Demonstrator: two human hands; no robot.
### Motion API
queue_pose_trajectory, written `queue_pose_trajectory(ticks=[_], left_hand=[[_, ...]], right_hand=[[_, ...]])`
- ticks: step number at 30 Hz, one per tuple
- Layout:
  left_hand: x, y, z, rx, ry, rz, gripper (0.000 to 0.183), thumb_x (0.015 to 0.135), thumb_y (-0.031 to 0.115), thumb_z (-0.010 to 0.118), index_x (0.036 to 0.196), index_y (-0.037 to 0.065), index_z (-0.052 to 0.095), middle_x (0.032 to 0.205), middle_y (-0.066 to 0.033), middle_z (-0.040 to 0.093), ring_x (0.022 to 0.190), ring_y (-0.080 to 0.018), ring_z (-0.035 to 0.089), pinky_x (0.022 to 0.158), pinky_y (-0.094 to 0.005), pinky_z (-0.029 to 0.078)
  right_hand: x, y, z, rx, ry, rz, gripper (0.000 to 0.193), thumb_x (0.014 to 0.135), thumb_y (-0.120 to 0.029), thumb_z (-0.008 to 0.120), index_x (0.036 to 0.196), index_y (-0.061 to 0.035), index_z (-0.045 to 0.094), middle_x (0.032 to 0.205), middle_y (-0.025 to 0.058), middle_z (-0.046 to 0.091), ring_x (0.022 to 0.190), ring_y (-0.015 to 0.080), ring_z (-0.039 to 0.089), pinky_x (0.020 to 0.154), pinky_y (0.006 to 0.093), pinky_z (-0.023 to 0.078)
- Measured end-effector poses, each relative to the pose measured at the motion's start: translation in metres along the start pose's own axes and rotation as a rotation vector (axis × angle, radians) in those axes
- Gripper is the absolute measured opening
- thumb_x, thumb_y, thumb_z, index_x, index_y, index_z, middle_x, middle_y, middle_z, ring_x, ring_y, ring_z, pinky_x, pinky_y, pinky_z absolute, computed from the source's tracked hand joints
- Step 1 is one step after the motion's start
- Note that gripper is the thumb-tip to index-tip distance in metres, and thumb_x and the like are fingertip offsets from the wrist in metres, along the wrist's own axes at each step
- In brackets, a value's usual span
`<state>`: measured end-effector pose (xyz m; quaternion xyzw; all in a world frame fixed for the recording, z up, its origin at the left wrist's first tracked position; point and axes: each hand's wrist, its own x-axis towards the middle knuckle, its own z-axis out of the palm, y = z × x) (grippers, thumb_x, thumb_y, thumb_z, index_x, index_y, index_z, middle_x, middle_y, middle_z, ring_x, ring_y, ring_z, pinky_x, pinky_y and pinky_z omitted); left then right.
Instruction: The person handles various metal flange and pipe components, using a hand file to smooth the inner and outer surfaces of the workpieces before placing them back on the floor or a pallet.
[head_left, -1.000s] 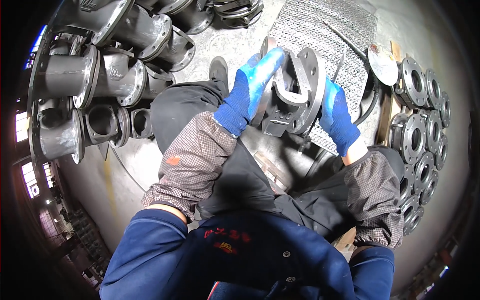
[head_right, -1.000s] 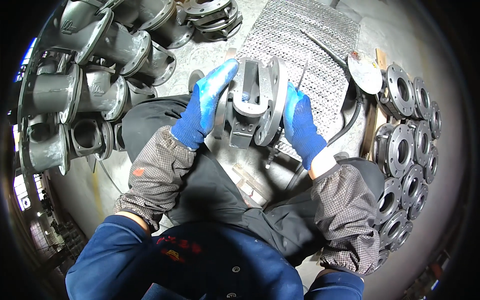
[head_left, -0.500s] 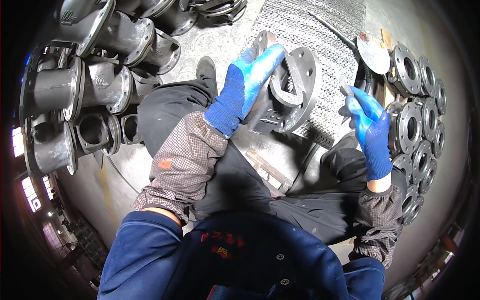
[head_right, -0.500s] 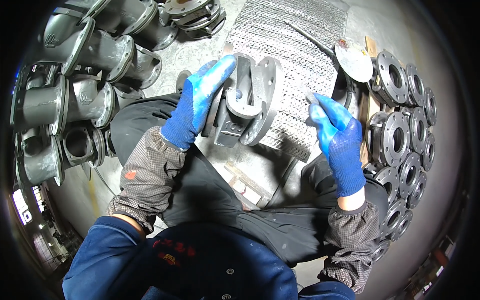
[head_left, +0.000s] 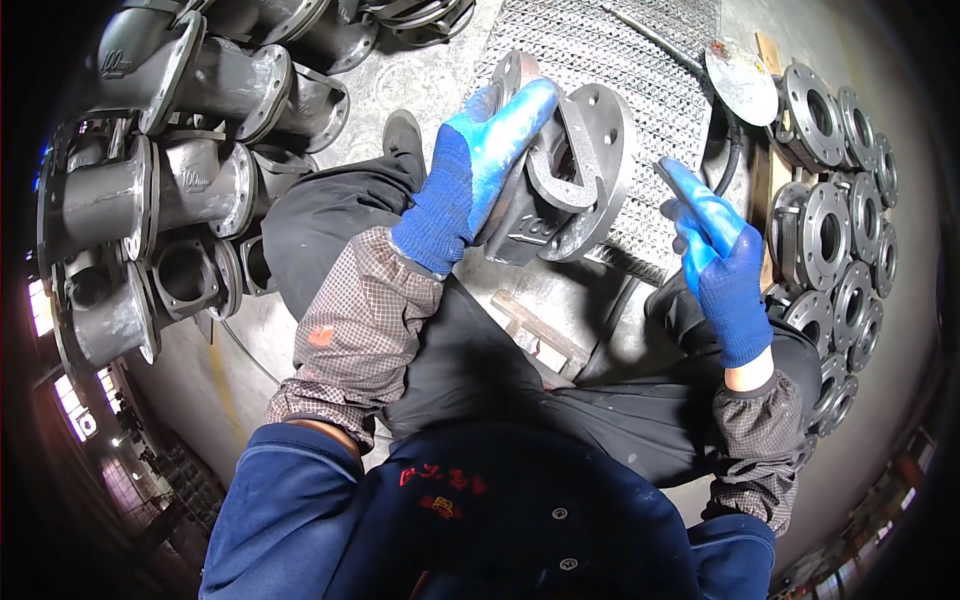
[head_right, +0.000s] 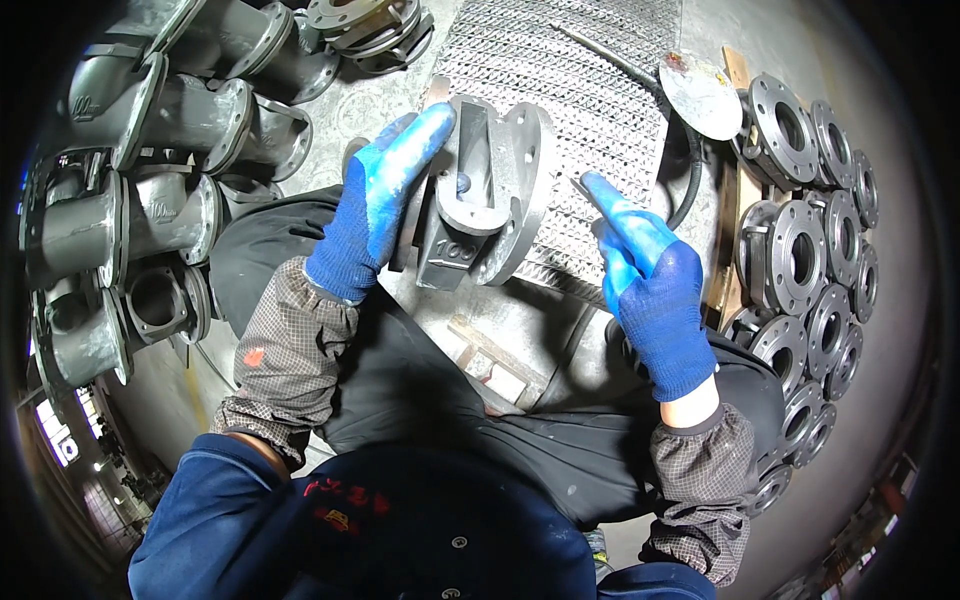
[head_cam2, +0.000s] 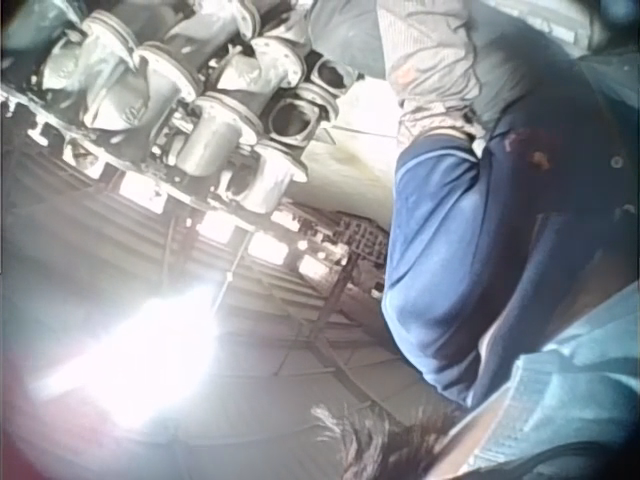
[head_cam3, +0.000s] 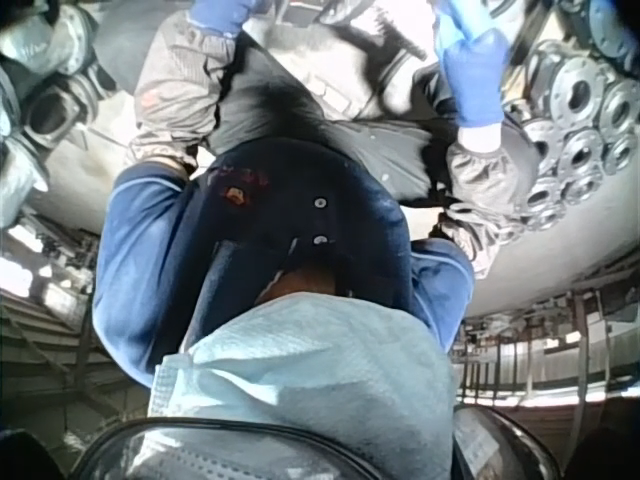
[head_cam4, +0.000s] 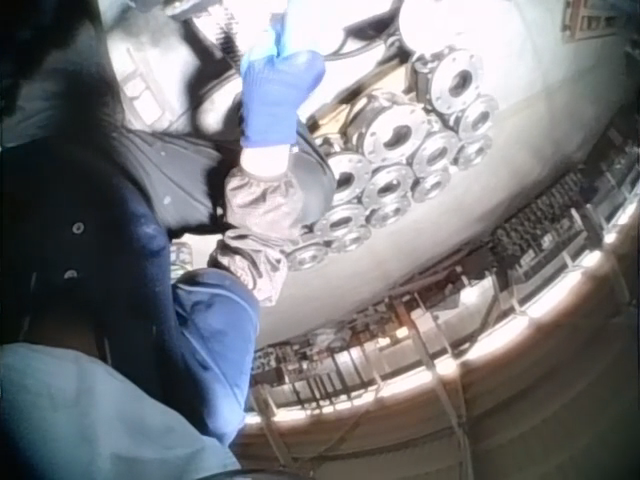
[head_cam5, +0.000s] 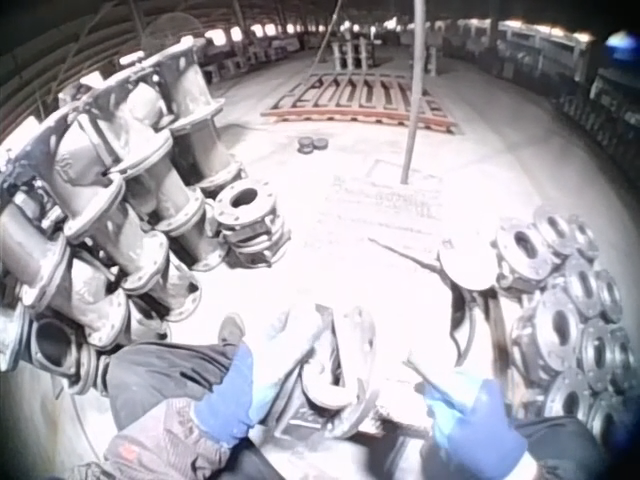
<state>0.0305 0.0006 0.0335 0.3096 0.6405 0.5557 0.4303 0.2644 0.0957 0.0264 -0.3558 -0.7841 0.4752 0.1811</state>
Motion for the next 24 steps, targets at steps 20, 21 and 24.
queue_pose_trajectory(ticks=[20, 21, 24], left_hand=[[0.002, -0.003, 0.001, 0.007, -0.080, 0.132, 0.035, 0.092, 0.010, 0.043, 0.124, 0.001, 0.050, 0.123, -0.0184, 0.052, 0.111, -0.0271, 0.054, 0.095, -0.0330, 0.043], [0.002, -0.002, 0.001, 0.018, -0.080, 0.142, 0.035, 0.092, 0.010, 0.043, 0.124, 0.001, 0.050, 0.123, -0.0184, 0.052, 0.111, -0.0269, 0.054, 0.094, -0.0328, 0.043], [0.001, 0.000, 0.000, 0.026, -0.073, 0.104, 0.035, 0.091, 0.010, 0.044, 0.124, 0.000, 0.049, 0.123, -0.0183, 0.052, 0.110, -0.0263, 0.054, 0.094, -0.0321, 0.044]], right_hand=[[0.007, 0.002, 0.010, 0.096, 0.126, -0.012, 0.035, 0.080, 0.003, 0.054, 0.114, -0.0046, 0.061, 0.096, 0.0111, 0.065, 0.084, 0.0136, 0.060, 0.075, 0.0246, 0.047], [0.008, 0.001, 0.010, 0.097, 0.126, -0.012, 0.035, 0.080, 0.003, 0.054, 0.114, -0.0046, 0.061, 0.096, 0.0111, 0.065, 0.084, 0.0136, 0.060, 0.075, 0.0246, 0.047], [0.007, -0.002, 0.010, 0.089, 0.117, 0.036, 0.036, 0.079, 0.004, 0.055, 0.114, -0.0052, 0.061, 0.096, 0.0115, 0.065, 0.083, 0.0130, 0.060, 0.075, 0.0245, 0.047]])
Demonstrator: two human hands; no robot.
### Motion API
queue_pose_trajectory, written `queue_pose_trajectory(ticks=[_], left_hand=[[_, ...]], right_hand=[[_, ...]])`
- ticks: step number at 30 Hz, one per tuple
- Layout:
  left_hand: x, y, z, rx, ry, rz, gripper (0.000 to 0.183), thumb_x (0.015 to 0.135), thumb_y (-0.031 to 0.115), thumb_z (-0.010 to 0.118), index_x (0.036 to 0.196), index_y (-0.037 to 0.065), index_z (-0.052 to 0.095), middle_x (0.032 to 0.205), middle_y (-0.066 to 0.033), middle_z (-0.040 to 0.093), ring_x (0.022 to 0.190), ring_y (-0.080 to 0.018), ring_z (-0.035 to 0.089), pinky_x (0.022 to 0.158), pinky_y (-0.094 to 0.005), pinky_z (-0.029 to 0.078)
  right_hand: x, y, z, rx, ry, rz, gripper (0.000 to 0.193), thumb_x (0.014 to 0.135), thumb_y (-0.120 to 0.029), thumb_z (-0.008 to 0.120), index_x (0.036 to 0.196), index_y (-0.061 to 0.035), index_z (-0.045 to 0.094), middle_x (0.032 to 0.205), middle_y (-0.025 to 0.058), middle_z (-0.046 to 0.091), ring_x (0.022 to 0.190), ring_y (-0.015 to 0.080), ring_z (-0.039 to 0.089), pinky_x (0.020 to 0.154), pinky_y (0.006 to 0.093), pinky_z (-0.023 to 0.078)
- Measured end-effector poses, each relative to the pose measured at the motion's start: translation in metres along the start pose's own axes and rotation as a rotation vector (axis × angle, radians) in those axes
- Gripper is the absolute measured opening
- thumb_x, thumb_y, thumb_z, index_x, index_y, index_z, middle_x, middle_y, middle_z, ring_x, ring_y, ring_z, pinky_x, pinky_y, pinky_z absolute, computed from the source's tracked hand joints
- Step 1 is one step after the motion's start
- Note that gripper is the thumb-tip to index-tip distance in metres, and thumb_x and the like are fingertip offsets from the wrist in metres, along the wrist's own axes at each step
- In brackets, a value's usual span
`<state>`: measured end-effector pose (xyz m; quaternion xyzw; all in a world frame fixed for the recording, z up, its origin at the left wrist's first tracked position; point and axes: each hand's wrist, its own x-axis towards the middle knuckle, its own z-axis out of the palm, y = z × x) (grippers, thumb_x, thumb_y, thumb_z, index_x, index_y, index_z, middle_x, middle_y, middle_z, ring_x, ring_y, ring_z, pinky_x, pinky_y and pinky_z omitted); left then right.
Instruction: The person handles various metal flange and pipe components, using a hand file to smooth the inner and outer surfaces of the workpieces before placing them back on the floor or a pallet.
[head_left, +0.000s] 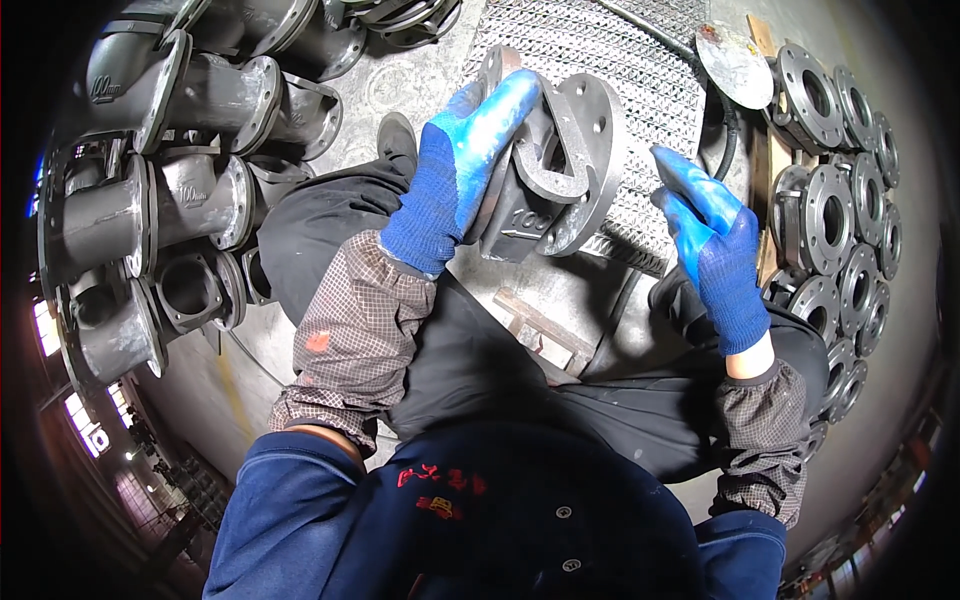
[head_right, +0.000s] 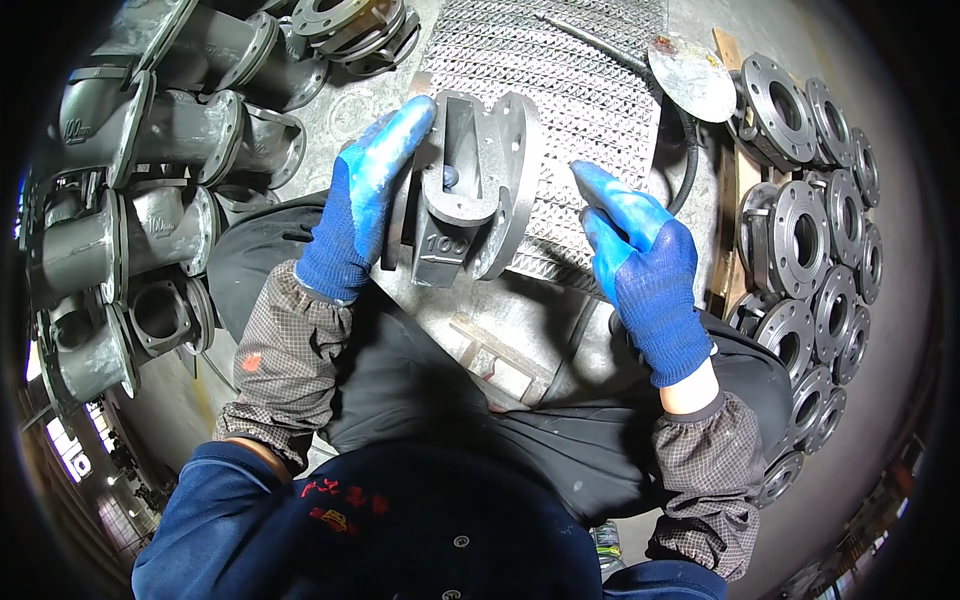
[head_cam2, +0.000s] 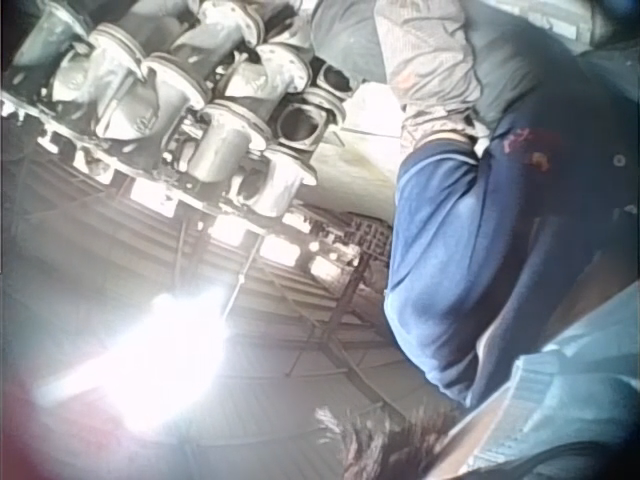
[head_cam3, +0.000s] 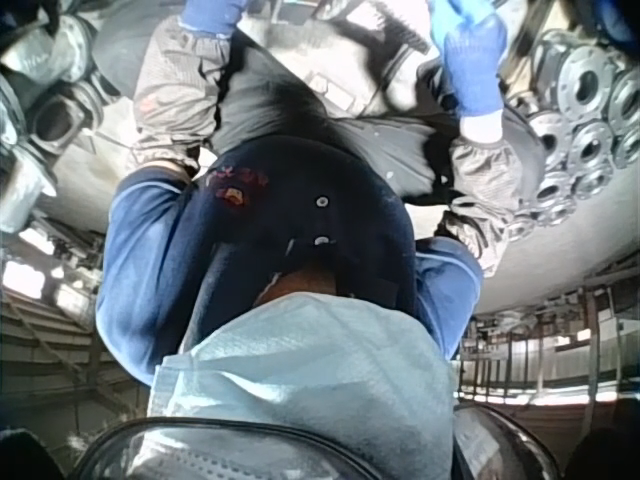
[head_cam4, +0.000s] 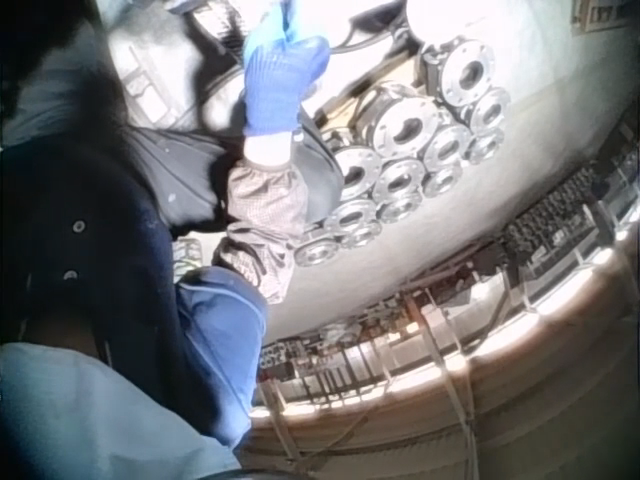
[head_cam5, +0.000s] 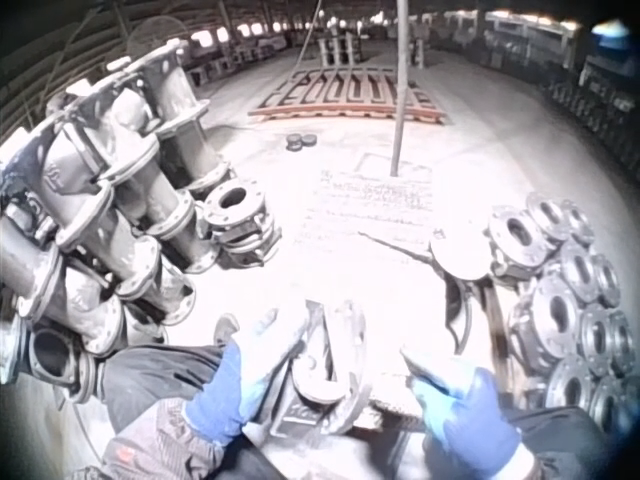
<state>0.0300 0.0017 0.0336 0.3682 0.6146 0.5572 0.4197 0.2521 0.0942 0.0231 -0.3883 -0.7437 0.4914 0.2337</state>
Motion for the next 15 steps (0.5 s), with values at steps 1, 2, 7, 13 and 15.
queue_pose_trajectory(ticks=[1, 2, 7, 13, 15], left_hand=[[0.000, 0.000, 0.000, -0.002, 0.001, -0.015, 0.035, 0.091, 0.010, 0.044, 0.124, 0.000, 0.049, 0.123, -0.0183, 0.052, 0.110, -0.0262, 0.054, 0.093, -0.0319, 0.044], [0.000, -0.001, 0.000, 0.012, 0.001, 0.009, 0.035, 0.091, 0.010, 0.044, 0.124, -0.001, 0.049, 0.122, -0.0183, 0.052, 0.109, -0.0260, 0.055, 0.093, -0.0316, 0.044], [0.001, -0.004, 0.001, -0.013, 0.007, 0.037, 0.035, 0.091, 0.010, 0.044, 0.124, -0.001, 0.049, 0.123, -0.0183, 0.052, 0.110, -0.0266, 0.055, 0.093, -0.0321, 0.044], [0.002, -0.003, 0.000, 0.034, -0.010, 0.027, 0.036, 0.092, 0.011, 0.042, 0.125, 0.000, 0.049, 0.125, -0.0178, 0.051, 0.114, -0.0265, 0.052, 0.097, -0.0330, 0.041], [0.001, -0.004, -0.001, 0.055, 0.004, 0.025, 0.035, 0.092, 0.011, 0.042, 0.125, 0.000, 0.049, 0.125, -0.0175, 0.051, 0.114, -0.0259, 0.052, 0.097, -0.0327, 0.040]], right_hand=[[-0.001, -0.001, 0.000, -0.023, 0.010, -0.032, 0.036, 0.079, 0.004, 0.055, 0.113, -0.0050, 0.061, 0.096, 0.0121, 0.065, 0.082, 0.0142, 0.061, 0.073, 0.0247, 0.047], [-0.001, -0.001, 0.001, -0.046, 0.020, -0.063, 0.035, 0.079, 0.004, 0.055, 0.112, -0.0048, 0.062, 0.095, 0.0127, 0.065, 0.082, 0.0155, 0.061, 0.072, 0.0250, 0.047], [-0.004, 0.002, -0.005, -0.300, 0.006, -0.345, 0.046, 0.072, 0.008, 0.052, 0.113, -0.0106, 0.062, 0.090, 0.0129, 0.064, 0.074, 0.0233, 0.061, 0.067, 0.0291, 0.050], [-0.002, 0.000, -0.009, -0.415, 0.000, -0.342, 0.054, 0.068, 0.007, 0.052, 0.115, -0.0185, 0.062, 0.080, 0.0103, 0.062, 0.068, 0.0243, 0.060, 0.064, 0.0315, 0.050], [-0.001, -0.011, -0.011, -0.403, -0.045, -0.279, 0.051, 0.070, 0.010, 0.050, 0.115, -0.0107, 0.061, 0.088, 0.0124, 0.063, 0.074, 0.0219, 0.060, 0.068, 0.0304, 0.049]])
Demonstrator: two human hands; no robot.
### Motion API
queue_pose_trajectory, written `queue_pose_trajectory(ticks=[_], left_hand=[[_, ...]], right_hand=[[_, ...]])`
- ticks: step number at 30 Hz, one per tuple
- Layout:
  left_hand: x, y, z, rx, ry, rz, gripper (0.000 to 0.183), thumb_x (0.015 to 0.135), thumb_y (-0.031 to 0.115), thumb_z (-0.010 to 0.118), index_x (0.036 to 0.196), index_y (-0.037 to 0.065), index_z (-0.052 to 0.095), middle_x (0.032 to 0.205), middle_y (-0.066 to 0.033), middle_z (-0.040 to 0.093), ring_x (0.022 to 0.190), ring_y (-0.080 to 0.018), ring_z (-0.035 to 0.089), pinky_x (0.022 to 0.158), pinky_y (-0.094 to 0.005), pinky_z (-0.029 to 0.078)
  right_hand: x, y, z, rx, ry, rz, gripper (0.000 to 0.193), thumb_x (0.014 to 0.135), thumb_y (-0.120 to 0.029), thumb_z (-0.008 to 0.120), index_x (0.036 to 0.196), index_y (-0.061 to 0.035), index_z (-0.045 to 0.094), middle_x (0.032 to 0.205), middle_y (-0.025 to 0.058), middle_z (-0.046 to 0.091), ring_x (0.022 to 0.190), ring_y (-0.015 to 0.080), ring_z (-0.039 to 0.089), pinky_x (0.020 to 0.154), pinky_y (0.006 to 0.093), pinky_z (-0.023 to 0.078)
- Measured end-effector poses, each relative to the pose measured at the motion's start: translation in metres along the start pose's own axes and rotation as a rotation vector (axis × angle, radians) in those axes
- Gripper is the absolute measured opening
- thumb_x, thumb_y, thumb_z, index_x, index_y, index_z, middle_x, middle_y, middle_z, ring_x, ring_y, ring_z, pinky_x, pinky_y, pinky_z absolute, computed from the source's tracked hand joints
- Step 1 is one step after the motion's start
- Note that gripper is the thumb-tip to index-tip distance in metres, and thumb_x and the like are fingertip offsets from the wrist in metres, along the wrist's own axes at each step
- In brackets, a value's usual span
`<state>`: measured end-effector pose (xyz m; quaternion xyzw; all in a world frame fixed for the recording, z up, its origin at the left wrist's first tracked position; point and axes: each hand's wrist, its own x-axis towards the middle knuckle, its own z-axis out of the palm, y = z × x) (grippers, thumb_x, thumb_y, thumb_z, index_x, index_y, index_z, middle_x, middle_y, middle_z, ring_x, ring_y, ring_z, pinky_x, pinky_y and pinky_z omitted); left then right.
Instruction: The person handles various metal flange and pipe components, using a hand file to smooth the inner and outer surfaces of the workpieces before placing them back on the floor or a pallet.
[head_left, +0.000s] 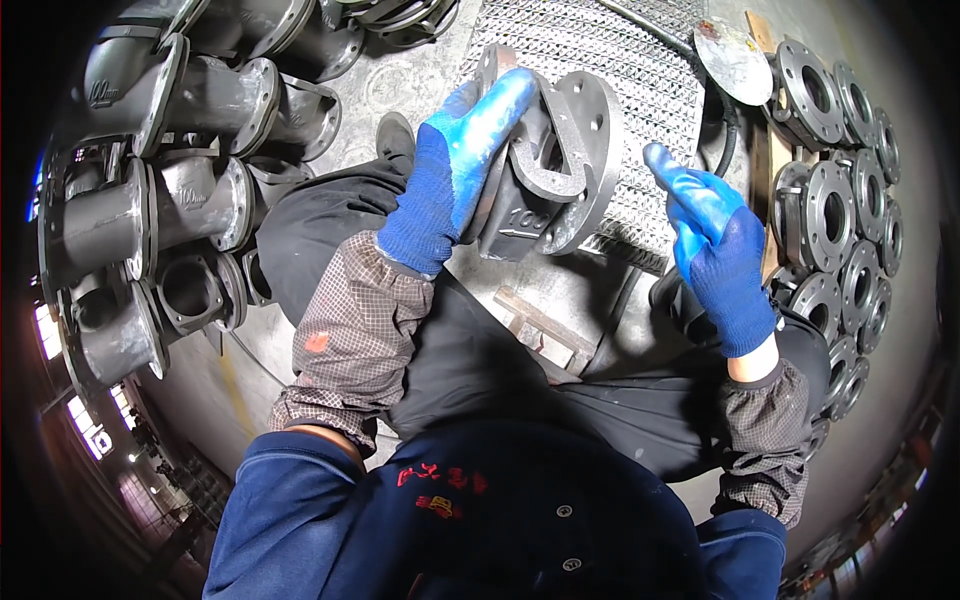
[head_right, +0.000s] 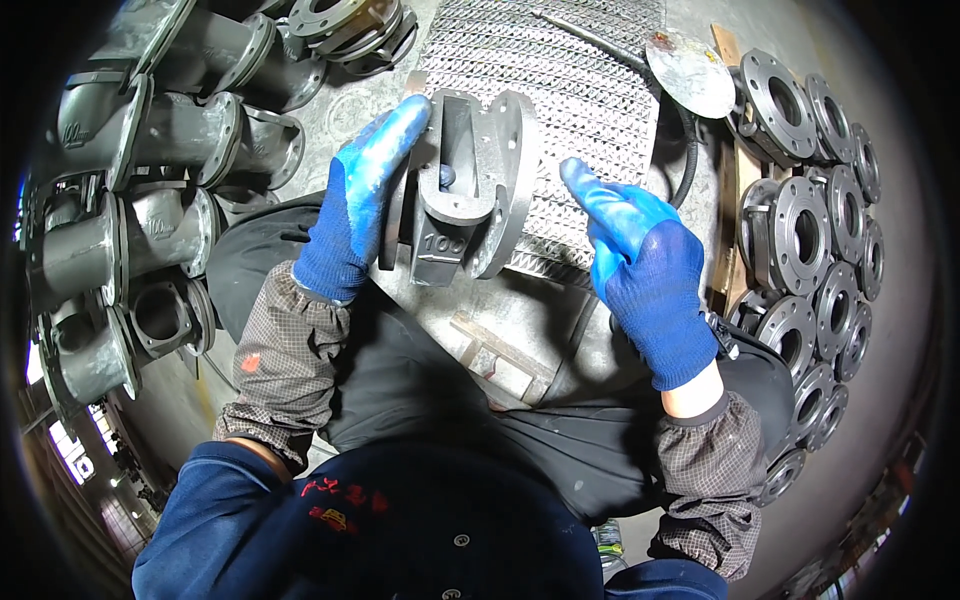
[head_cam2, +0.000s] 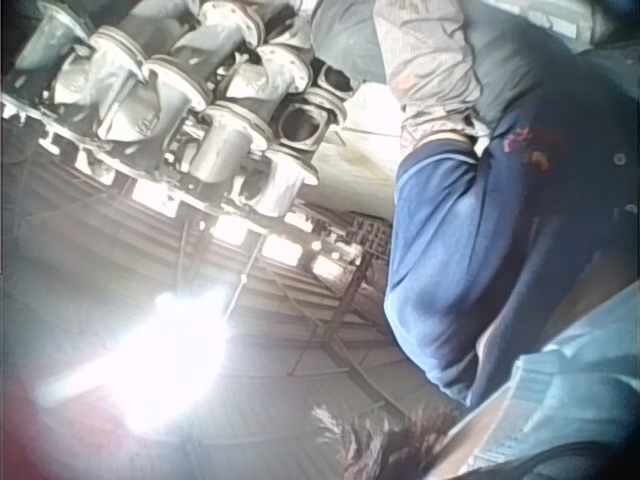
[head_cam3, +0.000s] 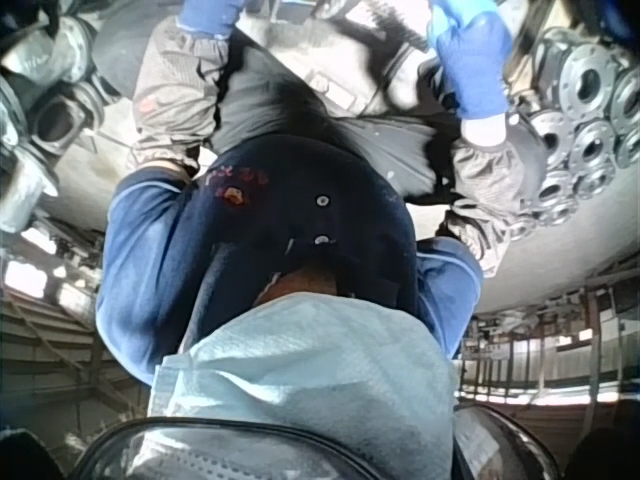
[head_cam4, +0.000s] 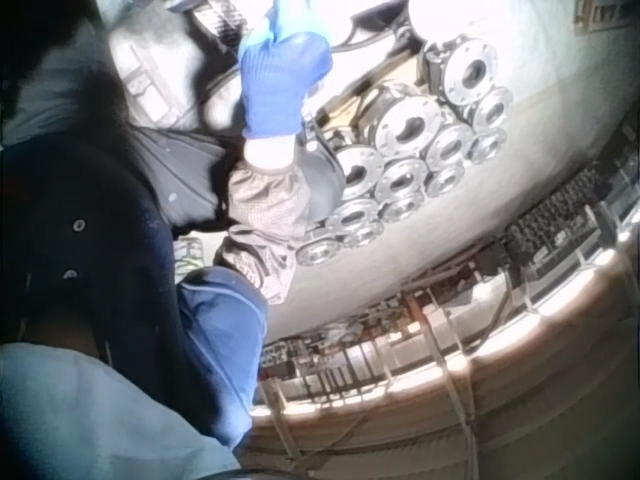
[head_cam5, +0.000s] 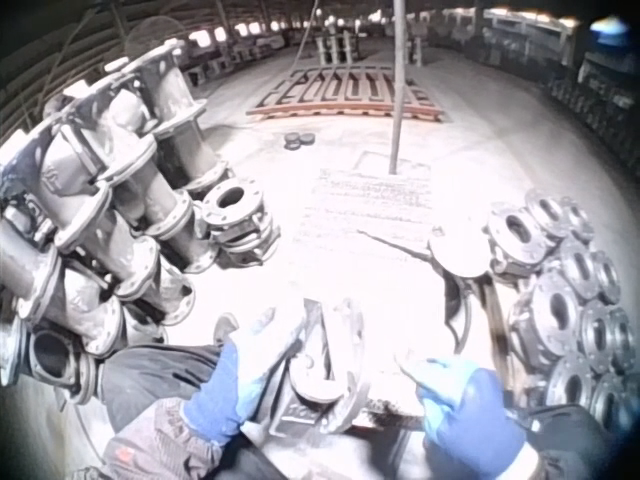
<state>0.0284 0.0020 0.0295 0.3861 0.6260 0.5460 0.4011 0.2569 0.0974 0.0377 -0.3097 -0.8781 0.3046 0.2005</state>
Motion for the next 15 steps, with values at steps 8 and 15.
queue_pose_trajectory(ticks=[8, 15], left_hand=[[0.000, 0.004, 0.001, 0.020, -0.002, -0.034, 0.035, 0.092, 0.012, 0.041, 0.125, 0.001, 0.049, 0.125, -0.0175, 0.051, 0.114, -0.0258, 0.052, 0.097, -0.0321, 0.041], [-0.002, 0.006, 0.001, 0.035, 0.021, -0.064, 0.036, 0.093, 0.012, 0.041, 0.126, 0.001, 0.049, 0.126, -0.0175, 0.050, 0.115, -0.0258, 0.051, 0.097, -0.0322, 0.041]], right_hand=[[0.000, 0.004, 0.003, -0.021, 0.055, 0.000, 0.049, 0.072, 0.003, 0.057, 0.116, -0.0186, 0.061, 0.076, 0.0110, 0.059, 0.064, 0.0252, 0.058, 0.058, 0.0327, 0.048], [0.000, -0.007, 0.002, -0.291, 0.057, -0.140, 0.053, 0.072, 0.004, 0.055, 0.119, -0.0204, 0.059, 0.081, 0.0107, 0.062, 0.068, 0.0278, 0.060, 0.059, 0.0340, 0.050]])
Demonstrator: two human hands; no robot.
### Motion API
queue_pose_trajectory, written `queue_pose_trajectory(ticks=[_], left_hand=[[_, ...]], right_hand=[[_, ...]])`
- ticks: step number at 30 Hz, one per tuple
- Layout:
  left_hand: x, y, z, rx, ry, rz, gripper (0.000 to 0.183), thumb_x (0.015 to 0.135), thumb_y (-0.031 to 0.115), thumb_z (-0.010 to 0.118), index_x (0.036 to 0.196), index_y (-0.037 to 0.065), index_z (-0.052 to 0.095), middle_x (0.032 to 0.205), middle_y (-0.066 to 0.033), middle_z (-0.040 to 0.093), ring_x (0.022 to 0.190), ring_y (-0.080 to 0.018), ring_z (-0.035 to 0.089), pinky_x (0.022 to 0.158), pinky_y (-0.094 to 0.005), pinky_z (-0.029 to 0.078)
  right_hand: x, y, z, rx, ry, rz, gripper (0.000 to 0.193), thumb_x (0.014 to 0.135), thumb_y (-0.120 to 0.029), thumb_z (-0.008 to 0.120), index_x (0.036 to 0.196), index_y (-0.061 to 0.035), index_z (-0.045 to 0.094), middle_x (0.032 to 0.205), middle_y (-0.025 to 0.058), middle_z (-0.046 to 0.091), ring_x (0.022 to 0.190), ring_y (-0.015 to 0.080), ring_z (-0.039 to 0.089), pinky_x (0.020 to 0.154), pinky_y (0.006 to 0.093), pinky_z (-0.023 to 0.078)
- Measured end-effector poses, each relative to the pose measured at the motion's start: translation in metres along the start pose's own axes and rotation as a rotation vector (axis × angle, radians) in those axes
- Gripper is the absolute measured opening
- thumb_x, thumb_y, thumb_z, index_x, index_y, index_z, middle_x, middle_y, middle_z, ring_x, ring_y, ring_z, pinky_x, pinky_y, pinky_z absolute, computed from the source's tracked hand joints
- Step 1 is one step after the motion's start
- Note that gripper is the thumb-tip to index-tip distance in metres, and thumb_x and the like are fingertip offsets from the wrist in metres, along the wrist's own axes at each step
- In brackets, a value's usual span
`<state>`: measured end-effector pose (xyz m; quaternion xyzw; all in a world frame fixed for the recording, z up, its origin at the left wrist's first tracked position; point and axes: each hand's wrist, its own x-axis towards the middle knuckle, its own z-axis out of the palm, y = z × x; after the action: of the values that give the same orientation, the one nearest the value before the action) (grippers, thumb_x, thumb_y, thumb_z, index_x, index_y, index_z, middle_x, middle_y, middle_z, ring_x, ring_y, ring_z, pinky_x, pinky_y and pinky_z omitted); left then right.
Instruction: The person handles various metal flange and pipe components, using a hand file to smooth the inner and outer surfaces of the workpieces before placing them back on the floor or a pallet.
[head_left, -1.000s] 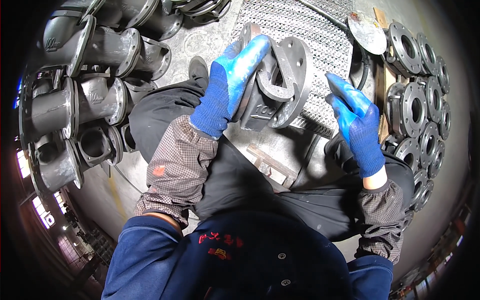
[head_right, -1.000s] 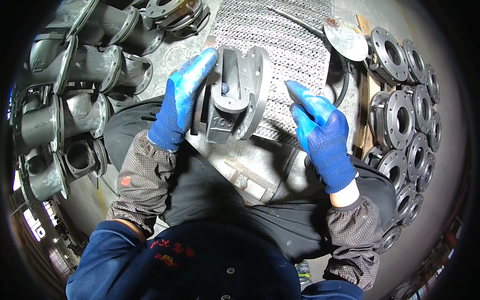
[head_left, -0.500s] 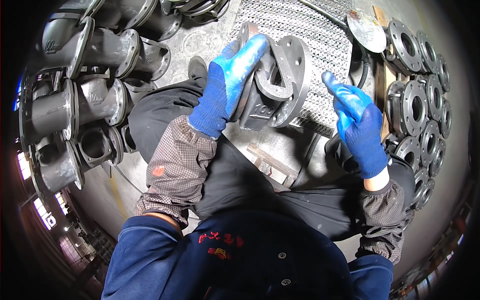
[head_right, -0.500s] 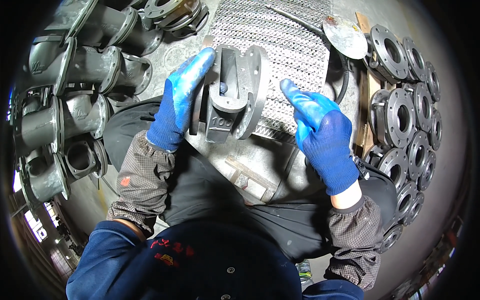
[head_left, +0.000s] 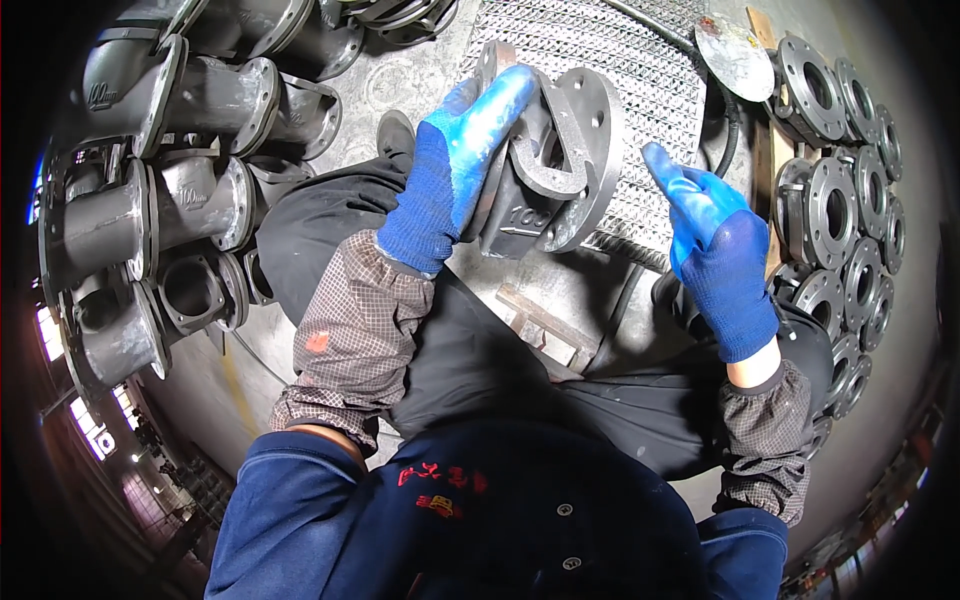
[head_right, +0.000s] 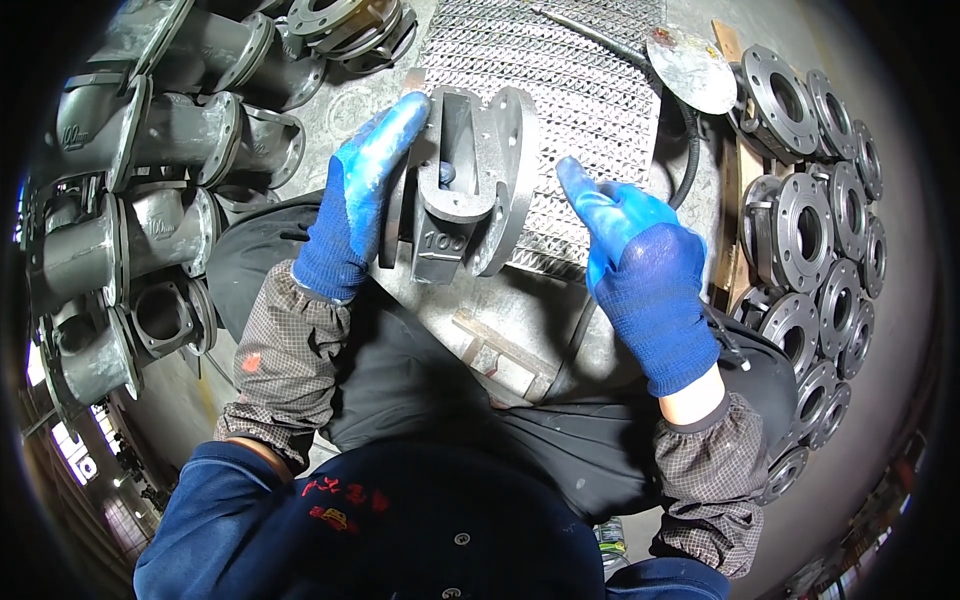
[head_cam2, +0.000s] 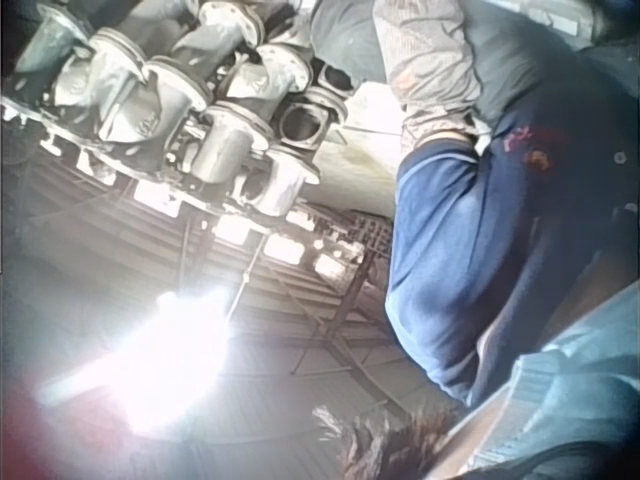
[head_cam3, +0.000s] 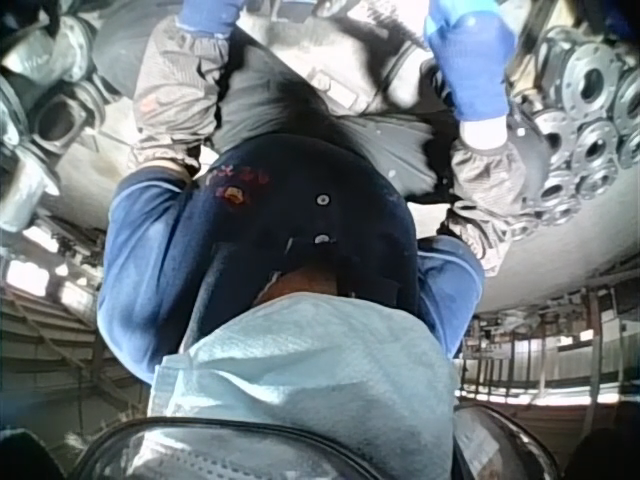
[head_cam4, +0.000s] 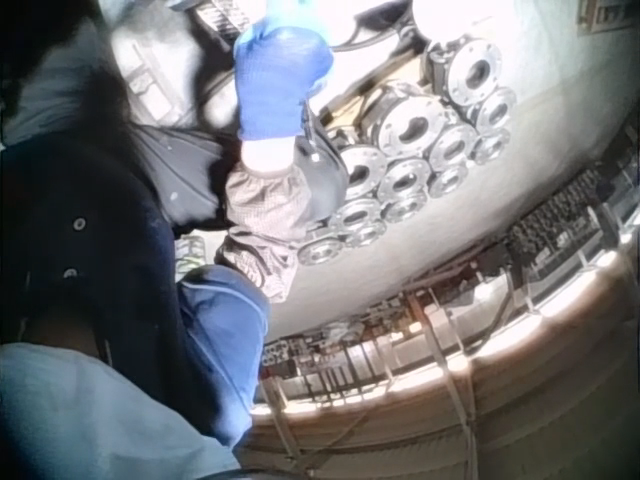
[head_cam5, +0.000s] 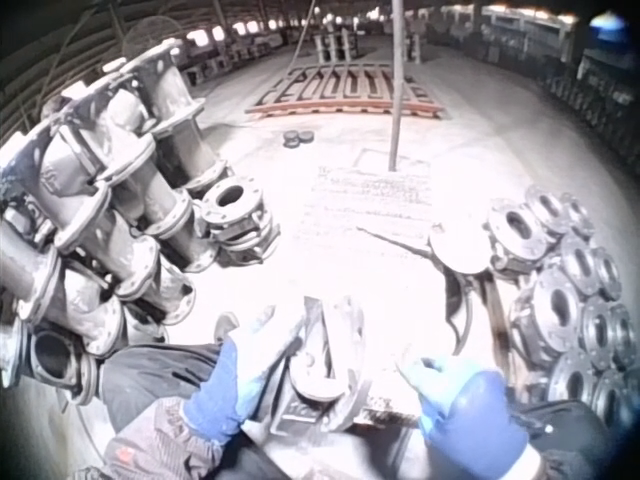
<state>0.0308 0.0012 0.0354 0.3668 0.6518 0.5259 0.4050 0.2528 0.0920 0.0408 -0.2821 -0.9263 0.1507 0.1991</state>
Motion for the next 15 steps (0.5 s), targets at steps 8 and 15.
queue_pose_trajectory(ticks=[8, 15], left_hand=[[0.001, -0.002, 0.000, -0.005, -0.019, 0.051, 0.036, 0.093, 0.014, 0.042, 0.126, 0.001, 0.048, 0.127, -0.0171, 0.049, 0.114, -0.0241, 0.051, 0.096, -0.0317, 0.041], [0.001, 0.008, 0.004, -0.034, 0.033, -0.064, 0.035, 0.093, 0.014, 0.043, 0.124, 0.000, 0.050, 0.124, -0.0171, 0.052, 0.111, -0.0243, 0.054, 0.095, -0.0312, 0.042]], right_hand=[[0.000, 0.005, 0.003, 0.225, 0.016, 0.117, 0.048, 0.074, 0.005, 0.056, 0.115, -0.0199, 0.061, 0.086, 0.0122, 0.063, 0.074, 0.0275, 0.062, 0.064, 0.0332, 0.051], [-0.004, 0.002, 0.002, 0.202, 0.018, 0.078, 0.052, 0.070, 0.014, 0.051, 0.116, -0.0088, 0.061, 0.090, 0.0142, 0.063, 0.075, 0.0246, 0.060, 0.068, 0.0297, 0.048]])
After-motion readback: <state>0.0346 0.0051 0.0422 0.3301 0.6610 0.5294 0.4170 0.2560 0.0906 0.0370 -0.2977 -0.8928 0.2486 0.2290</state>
